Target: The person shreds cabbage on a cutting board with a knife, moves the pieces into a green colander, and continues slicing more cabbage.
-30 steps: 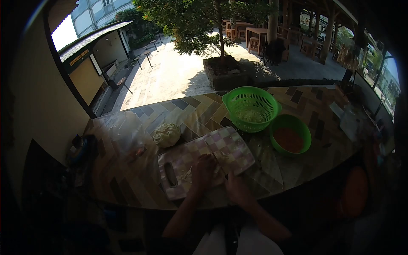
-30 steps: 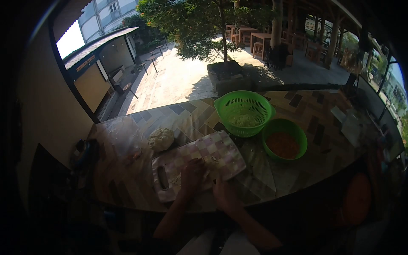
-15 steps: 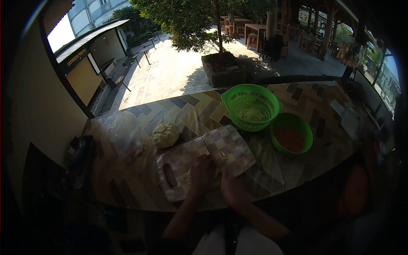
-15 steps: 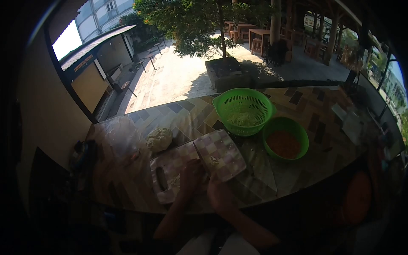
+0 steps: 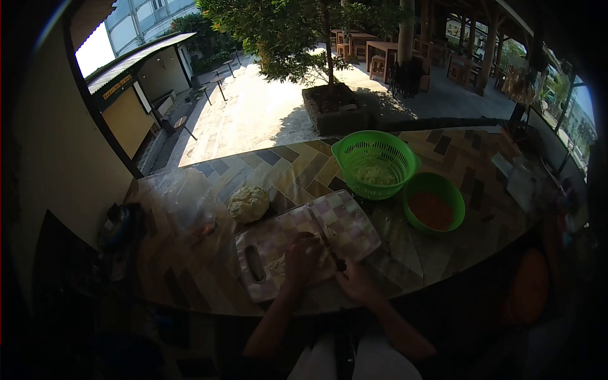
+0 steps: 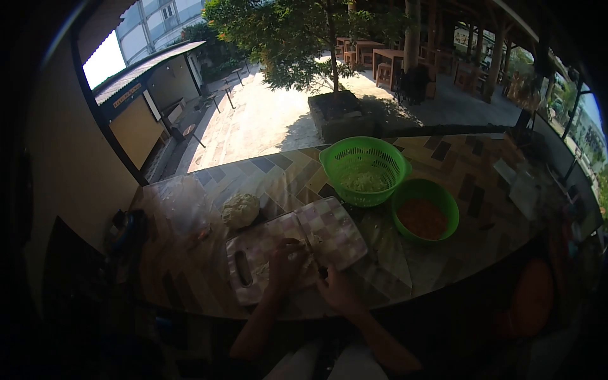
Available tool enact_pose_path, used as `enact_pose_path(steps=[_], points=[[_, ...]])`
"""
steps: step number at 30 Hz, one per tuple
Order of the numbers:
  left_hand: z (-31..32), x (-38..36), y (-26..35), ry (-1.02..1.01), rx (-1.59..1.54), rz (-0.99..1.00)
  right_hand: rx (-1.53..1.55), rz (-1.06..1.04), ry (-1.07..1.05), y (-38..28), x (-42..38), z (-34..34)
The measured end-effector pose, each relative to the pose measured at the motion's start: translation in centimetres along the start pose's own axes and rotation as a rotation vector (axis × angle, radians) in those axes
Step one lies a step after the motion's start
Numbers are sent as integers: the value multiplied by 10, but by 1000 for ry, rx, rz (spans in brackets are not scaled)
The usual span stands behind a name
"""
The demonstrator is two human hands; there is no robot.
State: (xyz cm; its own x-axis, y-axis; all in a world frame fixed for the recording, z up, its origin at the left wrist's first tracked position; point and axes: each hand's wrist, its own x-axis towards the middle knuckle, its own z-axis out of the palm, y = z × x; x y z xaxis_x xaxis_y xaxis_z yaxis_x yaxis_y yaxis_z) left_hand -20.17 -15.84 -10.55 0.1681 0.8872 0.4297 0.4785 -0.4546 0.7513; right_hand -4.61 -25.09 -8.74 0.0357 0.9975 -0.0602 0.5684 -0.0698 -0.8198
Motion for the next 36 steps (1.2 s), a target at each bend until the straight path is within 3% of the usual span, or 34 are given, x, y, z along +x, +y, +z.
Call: enact_pose_path(steps=[2,8,11,36], points=[[2,-1,-5,-8,-19,-6,70,-63,40,-2,-8,-1],[3,0,-1,21,14,37,-161,40,11,-10,-22,-14],[3,-1,-1,37,52,59,-107,36,53,0,-26,-8],[1,2,6,-3,89,64,-301,188,-186,-26,-16,-13]])
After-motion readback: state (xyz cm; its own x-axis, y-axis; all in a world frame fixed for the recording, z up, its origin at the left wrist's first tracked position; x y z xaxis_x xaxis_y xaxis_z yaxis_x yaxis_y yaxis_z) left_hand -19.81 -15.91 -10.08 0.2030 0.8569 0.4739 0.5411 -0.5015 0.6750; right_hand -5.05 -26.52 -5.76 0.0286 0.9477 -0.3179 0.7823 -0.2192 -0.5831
